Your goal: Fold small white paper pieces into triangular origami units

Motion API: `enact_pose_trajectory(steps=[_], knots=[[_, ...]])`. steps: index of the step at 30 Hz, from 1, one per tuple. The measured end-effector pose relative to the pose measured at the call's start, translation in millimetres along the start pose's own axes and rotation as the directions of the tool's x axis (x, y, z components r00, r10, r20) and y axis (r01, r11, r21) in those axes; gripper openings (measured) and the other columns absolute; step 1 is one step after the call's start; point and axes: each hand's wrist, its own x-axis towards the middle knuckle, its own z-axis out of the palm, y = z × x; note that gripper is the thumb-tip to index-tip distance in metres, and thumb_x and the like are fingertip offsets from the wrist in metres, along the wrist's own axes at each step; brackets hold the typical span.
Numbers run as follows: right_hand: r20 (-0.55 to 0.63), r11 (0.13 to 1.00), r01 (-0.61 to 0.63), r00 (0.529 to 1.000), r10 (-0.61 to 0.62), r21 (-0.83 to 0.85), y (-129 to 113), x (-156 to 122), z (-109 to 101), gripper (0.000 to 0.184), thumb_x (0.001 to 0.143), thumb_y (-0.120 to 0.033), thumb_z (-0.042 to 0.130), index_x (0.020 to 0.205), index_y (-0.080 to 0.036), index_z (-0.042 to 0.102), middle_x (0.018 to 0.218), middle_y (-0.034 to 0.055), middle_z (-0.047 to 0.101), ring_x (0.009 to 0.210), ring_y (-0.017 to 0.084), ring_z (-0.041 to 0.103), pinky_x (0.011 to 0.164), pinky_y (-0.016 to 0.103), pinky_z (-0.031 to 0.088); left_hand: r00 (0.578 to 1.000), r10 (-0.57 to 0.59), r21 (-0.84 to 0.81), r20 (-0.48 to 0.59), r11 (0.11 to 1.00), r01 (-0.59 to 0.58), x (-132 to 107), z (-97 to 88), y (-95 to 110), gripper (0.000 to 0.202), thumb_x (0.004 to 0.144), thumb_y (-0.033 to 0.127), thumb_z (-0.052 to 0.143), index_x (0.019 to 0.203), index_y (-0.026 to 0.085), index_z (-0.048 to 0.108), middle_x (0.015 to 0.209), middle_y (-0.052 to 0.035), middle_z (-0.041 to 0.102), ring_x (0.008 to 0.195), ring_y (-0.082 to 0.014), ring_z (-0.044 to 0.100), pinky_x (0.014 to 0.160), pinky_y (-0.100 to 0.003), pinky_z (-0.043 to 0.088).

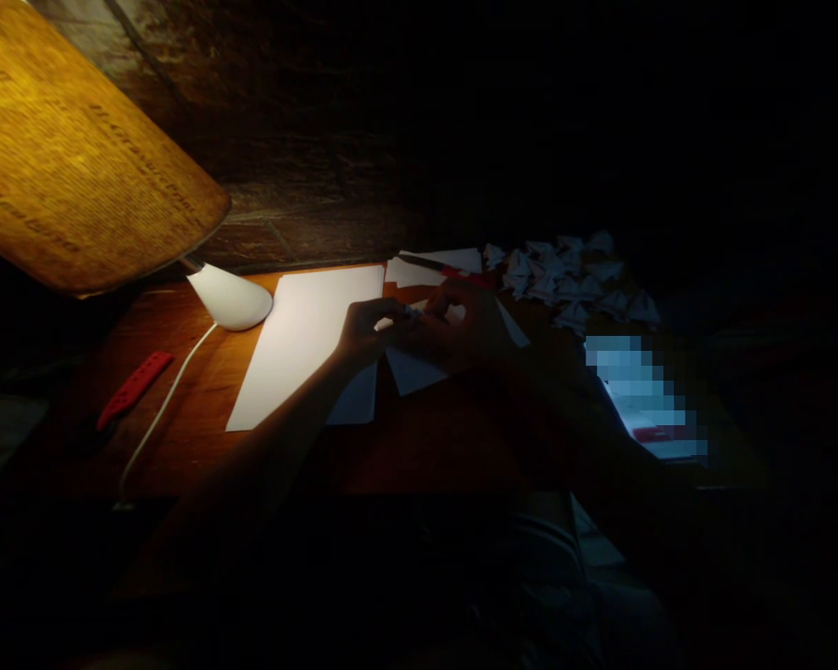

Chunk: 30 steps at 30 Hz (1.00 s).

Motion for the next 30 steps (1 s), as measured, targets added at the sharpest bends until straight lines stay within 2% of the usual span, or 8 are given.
enact_pose_trajectory(steps=[4,11,20,25,30], knots=[[0.040,0.999,0.005,0.999,-0.006,0.032,0.8,0.3,-2.1,0.022,0.078,-0.031,0.079,0.073,-0.025,0.059,0.078,0.0005,0.069,0.076,0.020,0.063,0.073,0.035,0.049,1.000,-0.016,0.019,0.014,1.000,0.016,0.5,-0.5,-0.1,0.010,0.077,0.028,0.086,0.079,0.019,0.081,0.081,-0.0053,0.080,0.075,-0.0173,0.074,0.075,-0.031,0.061],[0.077,0.998,-0.016,0.997,0.012,0.061,-1.0,0.8,-5.0,0.013,0.080,-0.025,0.073,0.074,-0.024,0.060,0.078,-0.0001,0.068,0.077,0.019,0.062,0.075,0.036,0.049,0.999,-0.008,0.015,0.033,1.000,0.007,0.7,-0.6,1.7,0.009,0.077,0.028,0.082,0.077,0.020,0.078,0.079,-0.0046,0.078,0.076,-0.0166,0.074,0.076,-0.032,0.062],[0.178,0.976,-0.144,0.977,0.114,0.164,-8.5,-0.6,-8.3,0.016,0.082,-0.030,0.077,0.075,-0.023,0.065,0.079,0.0014,0.072,0.078,0.019,0.066,0.072,0.034,0.053,0.999,0.009,0.001,0.045,1.000,-0.009,1.1,-1.2,2.2,0.005,0.075,0.025,0.078,0.075,0.020,0.078,0.077,-0.0035,0.076,0.074,-0.0154,0.072,0.075,-0.031,0.059],[0.110,0.980,-0.143,0.986,0.128,0.139,-0.8,3.6,-6.3,0.012,0.081,-0.026,0.076,0.079,-0.024,0.065,0.079,0.0011,0.072,0.077,0.019,0.066,0.075,0.035,0.054,1.000,-0.010,0.022,0.028,1.000,0.010,1.5,-1.8,-1.3,0.008,0.077,0.026,0.081,0.077,0.019,0.079,0.078,-0.0031,0.076,0.074,-0.0146,0.071,0.075,-0.030,0.058],[0.044,0.994,-0.096,0.995,0.093,0.056,4.1,4.1,-1.3,0.009,0.080,-0.023,0.072,0.077,-0.023,0.064,0.077,0.0009,0.071,0.073,0.018,0.065,0.070,0.033,0.052,0.998,-0.016,0.026,0.063,1.000,0.014,0.9,-2.9,0.8,0.007,0.077,0.025,0.081,0.077,0.018,0.079,0.077,-0.0025,0.076,0.073,-0.0144,0.071,0.074,-0.029,0.058]])
